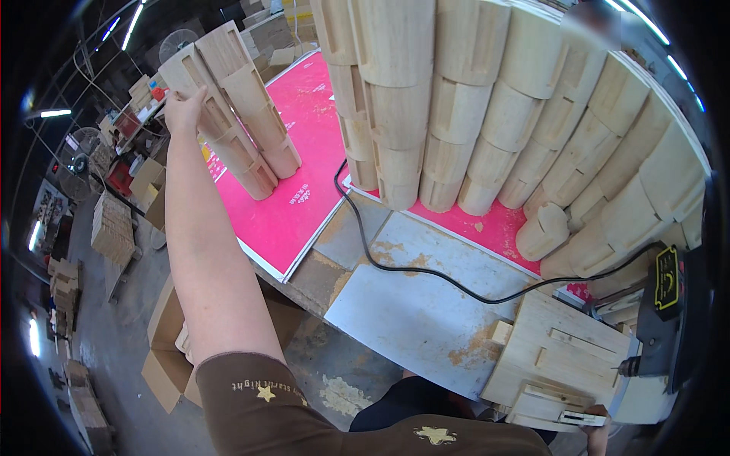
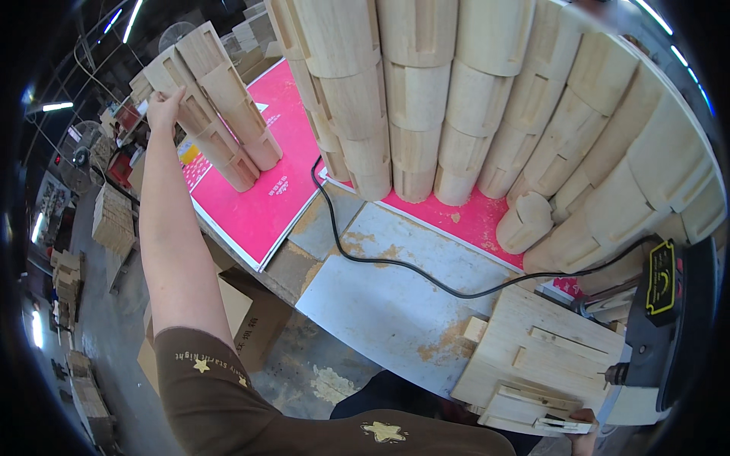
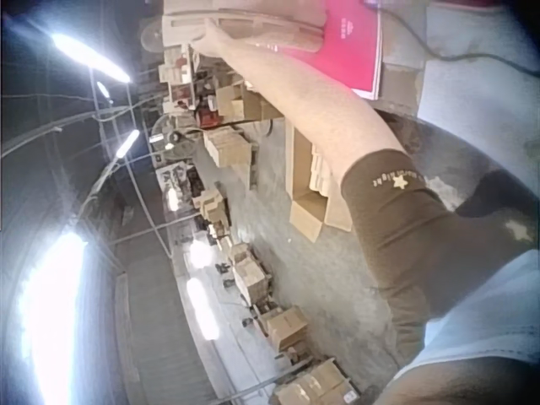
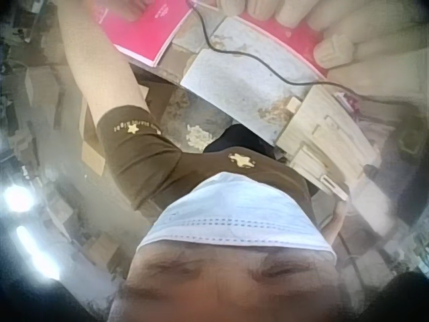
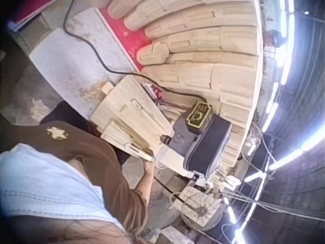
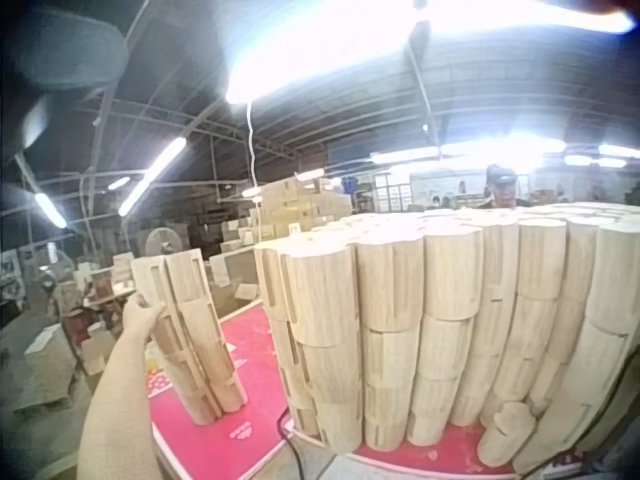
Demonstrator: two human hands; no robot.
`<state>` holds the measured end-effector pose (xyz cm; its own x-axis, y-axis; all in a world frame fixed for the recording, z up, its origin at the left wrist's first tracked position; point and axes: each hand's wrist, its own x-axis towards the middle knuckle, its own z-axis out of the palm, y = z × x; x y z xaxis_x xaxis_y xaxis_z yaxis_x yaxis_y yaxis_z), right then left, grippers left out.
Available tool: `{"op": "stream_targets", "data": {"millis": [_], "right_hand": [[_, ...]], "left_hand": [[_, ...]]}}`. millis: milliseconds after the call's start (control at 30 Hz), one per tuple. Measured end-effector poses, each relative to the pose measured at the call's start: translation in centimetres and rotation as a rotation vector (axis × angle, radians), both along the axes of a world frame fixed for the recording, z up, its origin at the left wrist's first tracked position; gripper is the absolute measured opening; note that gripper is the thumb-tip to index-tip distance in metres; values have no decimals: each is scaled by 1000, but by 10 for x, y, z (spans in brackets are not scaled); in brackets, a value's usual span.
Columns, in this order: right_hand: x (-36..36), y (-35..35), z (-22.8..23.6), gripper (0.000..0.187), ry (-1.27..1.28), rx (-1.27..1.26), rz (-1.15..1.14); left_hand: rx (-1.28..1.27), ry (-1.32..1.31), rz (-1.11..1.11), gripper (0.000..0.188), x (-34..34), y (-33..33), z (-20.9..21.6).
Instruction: Operating a vertical drill press to machine holes into cylindrical wooden furniture components.
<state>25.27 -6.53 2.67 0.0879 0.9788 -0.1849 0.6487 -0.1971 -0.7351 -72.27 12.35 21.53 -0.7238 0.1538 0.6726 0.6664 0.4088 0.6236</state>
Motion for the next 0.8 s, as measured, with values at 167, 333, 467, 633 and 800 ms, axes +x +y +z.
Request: {"op": "stream_targets", "data": {"millis": [167,333,467,633,800], "right_hand": [[-3,-2,-5,30,43,53,39],[-11,-5,0,32,177,-23,-64],[-15,-5,2,32,155,29,-18],[-9,-9,0,32,131,31,-20],[-1,-13,0,35,119,26,13]], "left_hand": [[-54,-109,-142,75,17,-19,0],[-101,-121,-141,66,28,-39,-6],[-62,-185,-137,59,38,-63,-10],[4,-244,-178,40,60,-94,-22],[-26,-341,-332,35,149,-82,-43]]}}
